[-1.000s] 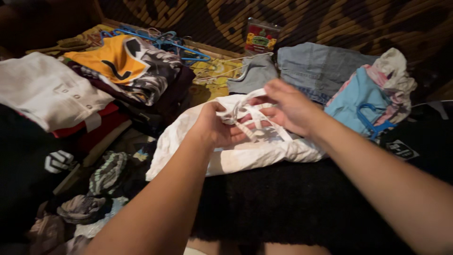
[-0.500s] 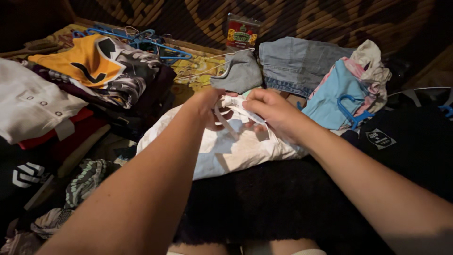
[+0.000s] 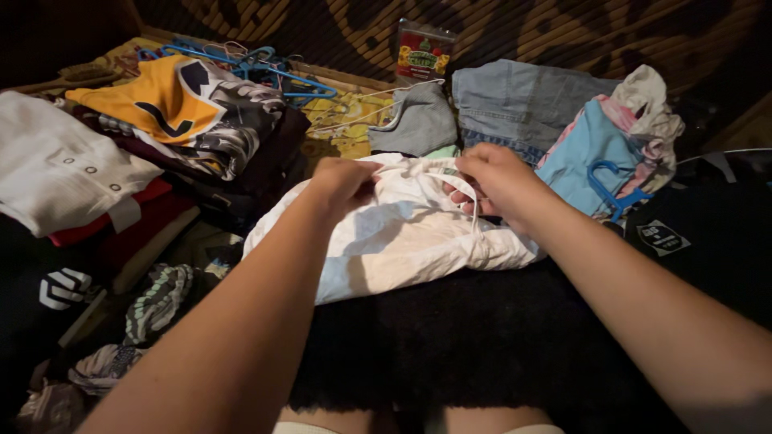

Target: The person picks up clothing items from a bed, including a white tank top, removes them from hangers, and folds them into small rectangular shapes before placing them into a stack.

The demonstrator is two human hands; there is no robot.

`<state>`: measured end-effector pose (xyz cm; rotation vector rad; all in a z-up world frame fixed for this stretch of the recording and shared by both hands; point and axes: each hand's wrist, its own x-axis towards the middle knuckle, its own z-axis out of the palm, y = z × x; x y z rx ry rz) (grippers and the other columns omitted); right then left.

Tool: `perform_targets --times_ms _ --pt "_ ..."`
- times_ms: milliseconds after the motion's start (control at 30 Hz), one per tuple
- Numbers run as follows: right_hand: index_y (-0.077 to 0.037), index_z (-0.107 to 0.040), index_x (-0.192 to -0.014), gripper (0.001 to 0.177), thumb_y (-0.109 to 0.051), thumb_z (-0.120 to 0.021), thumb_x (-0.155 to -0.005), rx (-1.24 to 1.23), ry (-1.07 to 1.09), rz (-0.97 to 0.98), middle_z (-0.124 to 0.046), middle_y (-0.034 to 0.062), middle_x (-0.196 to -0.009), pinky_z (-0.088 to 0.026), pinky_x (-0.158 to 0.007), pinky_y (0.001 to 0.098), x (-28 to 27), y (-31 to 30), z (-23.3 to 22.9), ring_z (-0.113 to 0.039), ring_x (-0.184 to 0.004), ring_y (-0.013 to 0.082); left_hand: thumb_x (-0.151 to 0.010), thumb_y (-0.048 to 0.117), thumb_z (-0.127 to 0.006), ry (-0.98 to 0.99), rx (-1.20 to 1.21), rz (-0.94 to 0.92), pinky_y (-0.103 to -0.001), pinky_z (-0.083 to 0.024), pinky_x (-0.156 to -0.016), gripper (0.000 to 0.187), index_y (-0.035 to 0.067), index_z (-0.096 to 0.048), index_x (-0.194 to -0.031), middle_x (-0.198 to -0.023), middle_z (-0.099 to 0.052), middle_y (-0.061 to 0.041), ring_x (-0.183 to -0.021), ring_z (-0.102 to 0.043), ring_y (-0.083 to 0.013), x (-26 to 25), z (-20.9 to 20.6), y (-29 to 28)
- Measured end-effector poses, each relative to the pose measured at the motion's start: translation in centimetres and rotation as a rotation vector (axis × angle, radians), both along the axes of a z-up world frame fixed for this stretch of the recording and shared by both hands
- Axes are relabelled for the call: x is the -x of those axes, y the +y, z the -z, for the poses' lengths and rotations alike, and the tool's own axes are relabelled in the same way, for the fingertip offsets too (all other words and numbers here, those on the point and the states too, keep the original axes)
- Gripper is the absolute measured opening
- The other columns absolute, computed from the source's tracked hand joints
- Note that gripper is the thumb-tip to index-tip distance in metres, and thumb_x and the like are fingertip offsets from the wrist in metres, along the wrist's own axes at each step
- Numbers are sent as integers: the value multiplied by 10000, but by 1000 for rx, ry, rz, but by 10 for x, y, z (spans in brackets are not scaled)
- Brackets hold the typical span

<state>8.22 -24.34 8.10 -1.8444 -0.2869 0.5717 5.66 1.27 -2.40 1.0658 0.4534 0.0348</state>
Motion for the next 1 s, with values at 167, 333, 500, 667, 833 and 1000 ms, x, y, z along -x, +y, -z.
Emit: perform_targets --times_ms 167,333,500,667,833,1000 --pt "-73 -577 -1035 155 -218 -560 -984 2 76 -7 -613 43 -921 -600 -659 352 -10 -8 7 -706 -793 199 -874 90 -744 -178 -1115 -399 -265 -480 -516 112 126 -846 -903 -737 -705 -3 -572 -632 -92 18 6 10" --pt "-38 -527 -1033 142 -176 -535 -1002 -97 170 32 -591 81 -914 -613 -691 412 -25 -17 17 -713 -790 246 -948 71 -613 143 -487 -476 -333 -379 -430 144 135 -740 -973 -660 -618 -46 -489 -522 -140 18 1 17" --pt "-23 -517 -1027 164 -186 -531 -1007 -72 170 87 -598 91 -956 -631 -675 398 -23 -23 27 -725 -823 252 -970 87 -538 108 -339 -430 -340 -418 -461 211 95 -674 -1131 -764 -635 -92 -546 -548 -166 31 13 19" --pt "-150 -486 -1328 508 -404 -648 -918 403 -318 -254 -735 90 -1127 -532 -929 433 -12 -51 7 -704 -1043 211 -845 439 -756 49 -779 143 -367 -550 -691 756 118 -391 -1425 -1010 -710 -142 -777 -730 -245 91 -28 -1" --pt "-134 -488 -1454 751 -389 -824 -833 427 -516 -791 -603 72 -1343 -455 -997 432 0 -82 5 -569 -1225 231 -747 514 -799 -200 -970 555 -398 -585 -778 688 76 -654 -1258 -957 -775 -150 -878 -728 -255 160 -65 -31" --pt "-132 -731 -1183 468 -358 -787 -776 499 -531 -721 -808 29 -1099 -551 -927 338 11 -94 10 -735 -1034 150 -769 431 -806 -85 -1659 487 -460 -558 -826 437 90 -747 -1037 -947 -746 -171 -932 -711 -359 185 -87 -25"
